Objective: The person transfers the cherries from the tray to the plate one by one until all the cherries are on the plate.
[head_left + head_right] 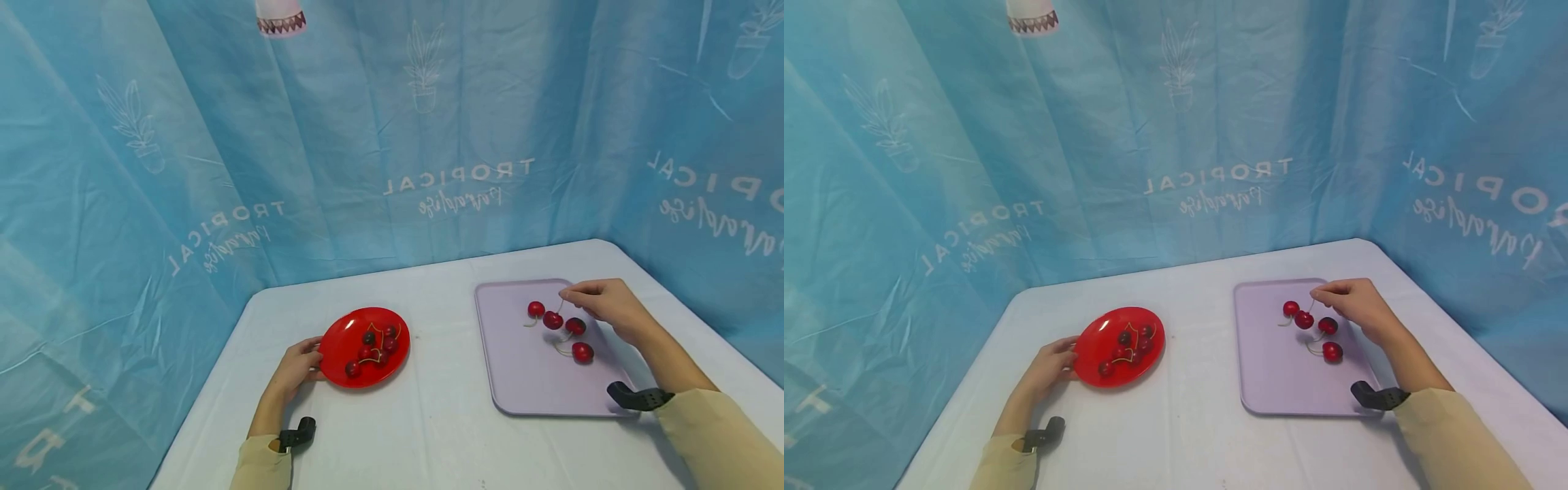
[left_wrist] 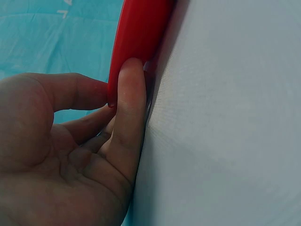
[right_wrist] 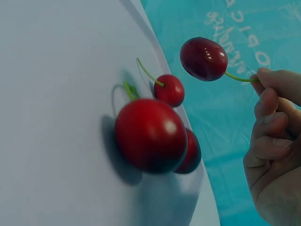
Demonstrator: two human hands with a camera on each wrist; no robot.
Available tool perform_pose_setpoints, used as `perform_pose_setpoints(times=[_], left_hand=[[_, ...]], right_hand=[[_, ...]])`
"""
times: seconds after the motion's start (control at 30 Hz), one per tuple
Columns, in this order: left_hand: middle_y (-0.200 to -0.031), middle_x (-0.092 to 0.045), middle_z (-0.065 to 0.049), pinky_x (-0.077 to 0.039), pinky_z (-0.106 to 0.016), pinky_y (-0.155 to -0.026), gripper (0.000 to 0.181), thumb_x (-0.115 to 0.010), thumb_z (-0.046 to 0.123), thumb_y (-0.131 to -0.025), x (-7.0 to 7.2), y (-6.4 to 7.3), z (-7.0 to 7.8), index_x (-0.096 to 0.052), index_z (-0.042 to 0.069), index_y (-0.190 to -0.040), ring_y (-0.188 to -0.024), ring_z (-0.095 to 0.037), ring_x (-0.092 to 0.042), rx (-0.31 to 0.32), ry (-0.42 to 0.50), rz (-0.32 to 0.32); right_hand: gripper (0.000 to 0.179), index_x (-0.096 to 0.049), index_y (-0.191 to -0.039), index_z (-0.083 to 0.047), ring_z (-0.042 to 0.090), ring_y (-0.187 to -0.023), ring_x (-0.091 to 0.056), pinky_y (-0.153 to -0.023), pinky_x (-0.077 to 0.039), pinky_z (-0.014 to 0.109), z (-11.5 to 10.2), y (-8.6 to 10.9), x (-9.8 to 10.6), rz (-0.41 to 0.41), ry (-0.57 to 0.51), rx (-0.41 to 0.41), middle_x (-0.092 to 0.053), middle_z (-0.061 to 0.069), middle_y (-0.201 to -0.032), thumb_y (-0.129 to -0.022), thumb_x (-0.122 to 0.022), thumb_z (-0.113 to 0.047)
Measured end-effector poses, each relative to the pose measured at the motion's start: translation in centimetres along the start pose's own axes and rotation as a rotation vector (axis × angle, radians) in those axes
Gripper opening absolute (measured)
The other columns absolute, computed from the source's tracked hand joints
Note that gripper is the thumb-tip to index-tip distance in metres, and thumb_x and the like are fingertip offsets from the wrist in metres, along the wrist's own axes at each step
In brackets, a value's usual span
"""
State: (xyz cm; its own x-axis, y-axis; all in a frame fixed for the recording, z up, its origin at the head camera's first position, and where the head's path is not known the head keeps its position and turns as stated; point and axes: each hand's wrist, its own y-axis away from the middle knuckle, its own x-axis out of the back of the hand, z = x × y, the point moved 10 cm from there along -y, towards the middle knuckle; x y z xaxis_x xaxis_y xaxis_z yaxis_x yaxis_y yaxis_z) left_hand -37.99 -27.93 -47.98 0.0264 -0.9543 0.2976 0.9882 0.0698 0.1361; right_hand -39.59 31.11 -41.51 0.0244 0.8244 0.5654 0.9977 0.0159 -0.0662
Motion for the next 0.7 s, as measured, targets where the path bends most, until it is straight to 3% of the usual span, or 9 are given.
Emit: perform_pose_setpoints(times=[0.2, 0.43, 0.7], left_hand=[[-0.114, -0.055, -0.012, -0.053, -0.036, -0.066, 0.045, -0.052, 0.009, -0.083, 0.0, -0.1, -0.2, -0.046, 0.011, -0.127, -0.078, -0.027, -0.061, 0.002, 0.009, -0.003], [-0.115, -0.054, -0.012, -0.053, -0.036, -0.066, 0.046, -0.053, 0.009, -0.083, 0.0, -0.1, 0.0, -0.046, 0.012, -0.128, -0.079, -0.027, -0.061, 0.005, 0.011, -0.006], [-0.114, -0.055, -0.011, -0.053, -0.035, -0.067, 0.046, -0.054, 0.01, -0.082, 0.0, 0.1, 0.0, -0.046, 0.012, -0.127, -0.08, -0.026, -0.06, -0.003, -0.01, 0.003]], right_hand=[[0.055, -0.06, -0.112, -0.006, 0.03, -0.087, -0.044, -0.065, -0.046, 0.035, -0.7, -0.2, -0.9, 0.001, -0.032, 0.005, -0.055, 0.02, -0.104, -0.078, -0.059, -0.05], [0.055, -0.061, -0.112, -0.009, 0.031, -0.093, -0.045, -0.069, -0.048, 0.035, -1.1, -0.8, -1.8, -0.006, -0.048, 0.0, -0.055, 0.016, -0.109, -0.077, -0.06, -0.051], [0.051, -0.063, -0.109, -0.014, 0.028, -0.077, -0.045, -0.057, -0.042, 0.034, -2.1, -1.4, -3.5, -0.015, -0.097, -0.002, -0.053, 0.02, -0.096, -0.075, -0.062, -0.052]])
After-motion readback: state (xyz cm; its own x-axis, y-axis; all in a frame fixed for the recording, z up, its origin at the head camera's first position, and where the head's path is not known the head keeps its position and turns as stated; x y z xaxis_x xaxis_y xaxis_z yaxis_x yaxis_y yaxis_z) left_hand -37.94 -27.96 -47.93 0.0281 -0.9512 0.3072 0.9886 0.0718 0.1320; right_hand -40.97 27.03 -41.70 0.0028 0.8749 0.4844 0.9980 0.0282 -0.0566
